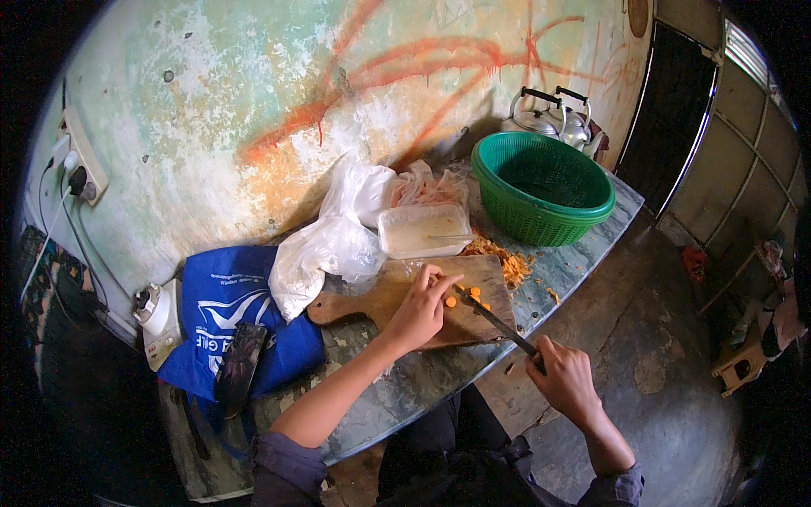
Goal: The person peels a carrot using a knife and then slices it into rounds on a wooden cutting board.
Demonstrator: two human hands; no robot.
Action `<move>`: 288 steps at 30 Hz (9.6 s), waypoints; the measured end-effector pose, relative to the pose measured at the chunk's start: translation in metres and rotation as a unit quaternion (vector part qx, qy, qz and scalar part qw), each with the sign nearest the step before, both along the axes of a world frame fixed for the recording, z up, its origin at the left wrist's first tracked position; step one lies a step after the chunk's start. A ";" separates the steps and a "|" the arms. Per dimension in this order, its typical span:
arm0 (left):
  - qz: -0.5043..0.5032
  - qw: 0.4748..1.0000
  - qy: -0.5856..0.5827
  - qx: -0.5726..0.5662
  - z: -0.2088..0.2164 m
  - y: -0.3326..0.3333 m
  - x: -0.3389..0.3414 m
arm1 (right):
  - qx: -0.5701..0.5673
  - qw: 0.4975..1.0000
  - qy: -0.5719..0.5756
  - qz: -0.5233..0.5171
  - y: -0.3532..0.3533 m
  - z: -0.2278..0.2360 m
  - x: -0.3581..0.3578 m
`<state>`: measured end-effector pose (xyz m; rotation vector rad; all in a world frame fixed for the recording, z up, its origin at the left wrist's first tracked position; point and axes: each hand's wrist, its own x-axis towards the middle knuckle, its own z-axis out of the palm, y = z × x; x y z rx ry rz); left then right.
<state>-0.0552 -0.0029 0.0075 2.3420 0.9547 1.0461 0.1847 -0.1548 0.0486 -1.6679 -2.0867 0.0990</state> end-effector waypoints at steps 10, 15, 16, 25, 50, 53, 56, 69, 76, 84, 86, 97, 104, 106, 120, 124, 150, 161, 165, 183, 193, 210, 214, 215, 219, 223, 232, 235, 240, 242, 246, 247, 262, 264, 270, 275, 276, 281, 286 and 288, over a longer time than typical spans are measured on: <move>0.111 0.975 -0.189 -0.043 -0.024 0.024 -0.014 | -0.167 0.983 0.067 0.041 -0.004 0.014 -0.010; 0.132 0.975 -0.158 -0.079 -0.009 0.015 -0.013 | -0.168 0.986 0.002 0.018 -0.001 0.008 -0.010; 0.127 0.977 -0.150 -0.087 -0.005 0.013 -0.014 | -0.162 0.987 0.005 0.004 0.001 0.008 -0.010; 0.105 0.988 -0.107 -0.044 0.005 0.003 -0.014 | -0.181 0.981 0.071 0.007 0.008 0.005 -0.021; 0.119 0.983 -0.130 -0.057 -0.003 0.005 -0.007 | -0.235 0.968 0.024 0.086 0.032 0.019 -0.036; 0.125 0.980 -0.140 -0.063 -0.004 0.005 -0.007 | -0.145 0.968 -0.105 0.177 0.037 0.012 -0.030; 0.125 0.978 -0.146 -0.076 -0.006 0.006 -0.007 | -0.154 0.978 -0.032 0.139 0.037 0.000 -0.030; 0.127 0.976 -0.154 -0.082 -0.003 0.007 -0.010 | -0.149 0.972 -0.134 0.122 0.047 0.003 -0.043; 0.116 0.983 -0.140 -0.026 -0.007 0.009 -0.013 | -0.217 0.975 -0.038 0.011 0.010 0.018 -0.024; 0.105 0.991 -0.080 -0.024 0.006 0.007 -0.020 | -0.196 0.980 0.023 0.016 0.014 0.011 -0.024; 0.106 0.991 -0.080 -0.008 0.007 0.005 -0.019 | -0.196 0.980 0.037 0.021 0.015 0.006 -0.027; 0.109 0.990 -0.082 -0.023 0.006 0.007 -0.019 | -0.244 0.968 -0.014 0.051 0.018 0.021 -0.039; 0.040 0.993 -0.101 -0.043 0.000 0.002 -0.007 | -0.173 0.970 -0.090 0.148 0.053 0.010 -0.048; 0.027 0.992 -0.115 -0.052 -0.001 0.003 -0.007 | -0.206 0.971 -0.046 0.108 0.053 0.009 -0.047; 0.075 0.989 -0.128 -0.007 -0.010 0.008 -0.009 | -0.230 0.973 -0.004 0.030 0.007 0.017 -0.019; 0.069 0.989 -0.132 -0.019 -0.007 0.006 -0.009 | -0.229 0.973 0.004 0.030 0.004 0.014 -0.024; 0.076 0.988 -0.136 -0.020 -0.004 0.008 -0.013 | -0.134 0.978 -0.083 0.139 0.040 0.006 -0.037; 0.099 0.986 -0.131 -0.004 0.000 0.006 -0.012 | -0.141 0.973 -0.124 0.131 0.059 -0.001 -0.060; 0.074 0.988 -0.137 0.006 0.000 0.004 -0.010 | -0.132 0.958 -0.163 0.197 0.057 -0.010 -0.042; 0.070 0.984 -0.152 -0.056 -0.005 0.007 -0.013 | -0.192 0.980 0.038 -0.025 0.008 0.006 -0.030; 0.115 0.987 -0.094 -0.060 0.009 -0.001 -0.014 | -0.188 0.982 0.017 0.004 0.008 0.006 -0.037; 0.041 0.992 -0.105 -0.057 -0.006 0.009 -0.017 | -0.233 0.972 0.014 0.023 0.021 0.011 -0.043; 0.035 0.989 -0.104 -0.098 -0.009 0.011 -0.017 | -0.227 0.973 0.048 0.009 0.021 0.008 -0.037; 0.036 0.987 -0.104 -0.114 -0.004 0.009 -0.017 | -0.217 0.975 0.050 0.009 0.020 0.007 -0.037; 0.063 0.998 0.007 0.013 0.018 0.001 -0.019 | -0.239 0.968 0.078 -0.006 0.016 0.007 -0.033; 0.052 0.999 0.001 -0.010 0.013 0.001 -0.017 | -0.227 0.970 0.083 0.026 0.014 0.001 -0.024; 0.091 0.990 -0.032 -0.099 0.017 -0.008 -0.011 | -0.248 0.964 0.085 0.030 0.009 0.008 -0.026; 0.099 0.990 -0.048 -0.085 0.012 -0.007 -0.010 | -0.245 0.967 0.069 0.031 0.009 0.008 -0.031; 0.101 0.991 -0.081 -0.033 0.001 -0.002 -0.011 | -0.211 0.975 0.063 0.023 0.006 0.008 -0.037; 0.109 0.991 -0.076 -0.026 0.002 -0.004 -0.011 | -0.201 0.978 0.042 0.021 0.006 0.008 -0.038; 0.126 0.987 -0.093 -0.034 -0.004 -0.001 -0.011 | -0.193 0.980 0.023 0.033 0.004 0.006 -0.035; 0.124 0.988 -0.086 -0.016 -0.005 -0.001 -0.012 | -0.190 0.981 0.019 0.034 0.003 0.007 -0.034; 0.086 0.993 -0.015 0.074 -0.001 0.006 -0.019 | -0.213 0.976 0.029 0.031 0.004 0.012 -0.016; 0.082 0.993 -0.019 0.077 0.000 0.006 -0.018 | -0.208 0.977 0.028 0.032 0.006 0.009 -0.016; 0.086 0.993 -0.003 0.083 0.003 0.005 -0.020 | -0.223 0.974 0.004 0.027 0.013 0.012 -0.021; 0.080 0.993 0.022 0.085 0.009 0.002 -0.019 | -0.212 0.976 -0.001 0.042 0.022 0.008 -0.011; 0.077 0.993 0.030 0.082 0.010 0.002 -0.018 | -0.217 0.975 0.002 0.038 0.022 0.009 -0.011; 0.067 0.993 0.013 0.095 0.008 0.003 -0.019 | -0.234 0.971 0.012 0.036 0.023 0.005 -0.012; 0.074 0.992 0.030 0.097 0.009 0.001 -0.018 | -0.230 0.972 0.035 0.039 0.022 0.001 -0.015; 0.073 0.990 0.024 0.118 0.010 -0.001 -0.017 | -0.226 0.973 0.040 0.032 0.020 0.000 -0.017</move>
